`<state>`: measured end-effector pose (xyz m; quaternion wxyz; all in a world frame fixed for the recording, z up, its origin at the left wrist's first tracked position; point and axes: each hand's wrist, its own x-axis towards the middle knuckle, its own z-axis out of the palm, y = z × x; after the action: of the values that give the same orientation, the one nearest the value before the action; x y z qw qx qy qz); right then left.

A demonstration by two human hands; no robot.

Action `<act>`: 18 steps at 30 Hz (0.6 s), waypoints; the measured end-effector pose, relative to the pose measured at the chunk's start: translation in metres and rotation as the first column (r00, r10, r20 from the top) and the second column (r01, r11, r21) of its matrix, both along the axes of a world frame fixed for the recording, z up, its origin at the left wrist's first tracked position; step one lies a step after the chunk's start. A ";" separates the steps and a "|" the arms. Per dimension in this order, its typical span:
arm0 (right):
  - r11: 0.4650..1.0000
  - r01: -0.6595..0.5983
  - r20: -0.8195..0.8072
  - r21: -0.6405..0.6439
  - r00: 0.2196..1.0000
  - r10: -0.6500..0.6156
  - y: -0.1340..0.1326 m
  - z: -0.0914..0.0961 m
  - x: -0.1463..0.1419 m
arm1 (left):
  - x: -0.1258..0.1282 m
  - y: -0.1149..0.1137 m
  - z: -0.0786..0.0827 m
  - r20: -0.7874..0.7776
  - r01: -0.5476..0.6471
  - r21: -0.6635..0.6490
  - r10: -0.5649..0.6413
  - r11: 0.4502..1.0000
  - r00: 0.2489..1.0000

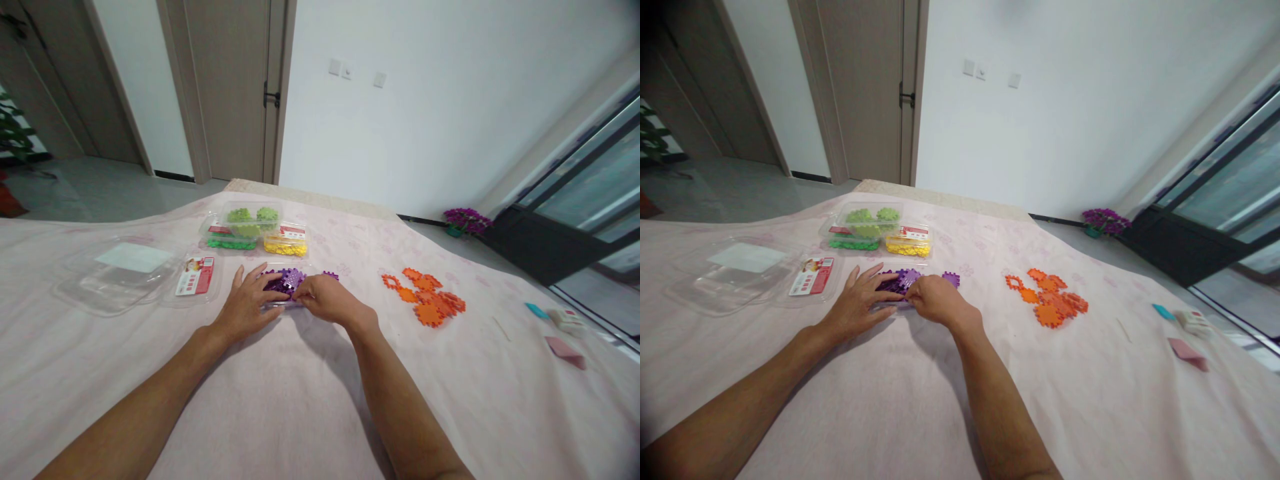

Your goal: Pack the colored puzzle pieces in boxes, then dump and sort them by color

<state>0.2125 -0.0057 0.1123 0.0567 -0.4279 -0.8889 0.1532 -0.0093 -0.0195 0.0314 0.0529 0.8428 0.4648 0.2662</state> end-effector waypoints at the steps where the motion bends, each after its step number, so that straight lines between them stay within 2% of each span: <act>1: 1.000 0.004 0.015 -0.001 1.000 -0.004 -0.001 0.001 -0.001 | 0.000 0.000 0.000 -0.001 0.000 -0.001 0.000 1.000 1.000; 5: 1.000 0.017 0.048 0.001 0.999 -0.017 -0.005 0.009 -0.001 | 0.001 0.000 0.001 0.011 -0.001 -0.013 0.001 1.000 1.000; 8: 1.000 0.014 -0.010 0.027 1.000 -0.014 -0.007 0.013 0.001 | 0.001 0.000 0.000 0.015 -0.003 -0.022 0.004 1.000 1.000; 13: 0.999 -0.020 -0.020 -0.035 1.000 0.019 -0.005 0.007 -0.001 | 0.000 0.000 0.001 0.020 0.005 -0.030 -0.004 1.000 1.000; 18: 0.999 -0.019 -0.001 -0.029 1.000 0.019 -0.006 0.005 -0.003 | 0.000 0.000 0.000 0.024 0.006 -0.042 -0.005 0.999 1.000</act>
<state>0.2091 -0.0116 0.1177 0.0491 -0.4200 -0.8907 0.1668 -0.0092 -0.0190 0.0318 0.0769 0.8396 0.4673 0.2661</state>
